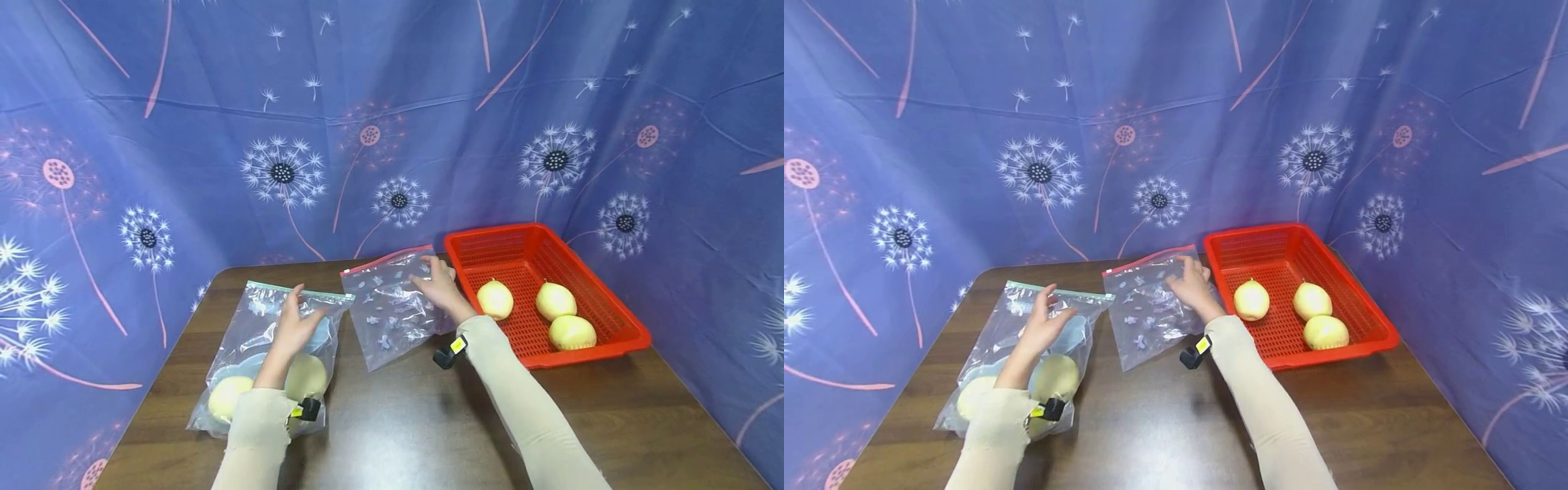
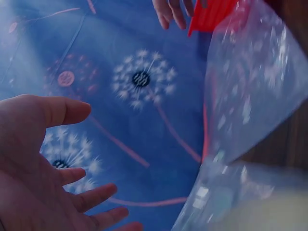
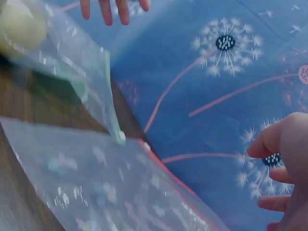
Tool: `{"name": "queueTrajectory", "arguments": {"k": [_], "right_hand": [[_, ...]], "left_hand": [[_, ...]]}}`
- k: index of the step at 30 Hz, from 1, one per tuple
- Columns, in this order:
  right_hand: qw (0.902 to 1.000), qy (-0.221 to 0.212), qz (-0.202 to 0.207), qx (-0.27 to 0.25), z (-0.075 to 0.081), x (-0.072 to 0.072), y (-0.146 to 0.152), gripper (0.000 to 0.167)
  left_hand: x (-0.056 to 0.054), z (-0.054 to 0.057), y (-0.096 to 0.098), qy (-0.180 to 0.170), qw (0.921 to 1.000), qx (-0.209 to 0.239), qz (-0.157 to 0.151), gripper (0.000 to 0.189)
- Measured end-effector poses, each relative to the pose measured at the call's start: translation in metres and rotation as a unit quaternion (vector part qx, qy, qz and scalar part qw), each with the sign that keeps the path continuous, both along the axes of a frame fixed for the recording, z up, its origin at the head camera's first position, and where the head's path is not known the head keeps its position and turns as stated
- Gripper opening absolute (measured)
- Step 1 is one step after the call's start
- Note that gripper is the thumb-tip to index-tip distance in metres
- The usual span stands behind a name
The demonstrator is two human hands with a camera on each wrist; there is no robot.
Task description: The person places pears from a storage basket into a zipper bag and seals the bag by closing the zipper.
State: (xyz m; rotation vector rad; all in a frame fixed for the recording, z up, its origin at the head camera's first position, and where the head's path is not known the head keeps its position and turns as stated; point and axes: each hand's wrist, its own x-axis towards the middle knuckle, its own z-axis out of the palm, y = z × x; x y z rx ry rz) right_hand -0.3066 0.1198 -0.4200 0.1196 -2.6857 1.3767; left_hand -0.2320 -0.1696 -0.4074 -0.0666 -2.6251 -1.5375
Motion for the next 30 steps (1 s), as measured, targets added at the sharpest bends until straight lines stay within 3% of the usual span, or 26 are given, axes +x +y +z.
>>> {"name": "queueTrajectory", "arguments": {"k": [7, 14, 17, 22, 24, 30], "right_hand": [[0.9975, -0.003, -0.023, 0.067, -0.016, 0.001, -0.001, 0.066], [0.9893, -0.049, -0.078, 0.113, -0.041, 0.001, -0.002, 0.074], [0.9858, -0.061, -0.088, 0.129, -0.049, 0.001, -0.001, 0.077], [0.9821, -0.083, -0.086, 0.145, -0.058, 0.002, 0.002, 0.083], [0.9812, -0.092, -0.090, 0.144, -0.061, 0.003, 0.003, 0.086], [0.9801, -0.109, -0.090, 0.139, -0.067, 0.007, 0.004, 0.092]], "left_hand": [[-0.008, -0.017, 0.039, -0.041, 0.9984, -0.008, -0.037, 0.086], [-0.011, -0.035, 0.070, -0.048, 0.9932, -0.095, -0.047, 0.092], [-0.010, -0.041, 0.081, -0.050, 0.9861, -0.154, -0.037, 0.093], [-0.012, -0.053, 0.098, -0.069, 0.9654, -0.251, -0.015, 0.093], [-0.014, -0.059, 0.104, -0.079, 0.9574, -0.278, -0.010, 0.092], [-0.017, -0.076, 0.111, -0.099, 0.9462, -0.308, -0.012, 0.090]]}}
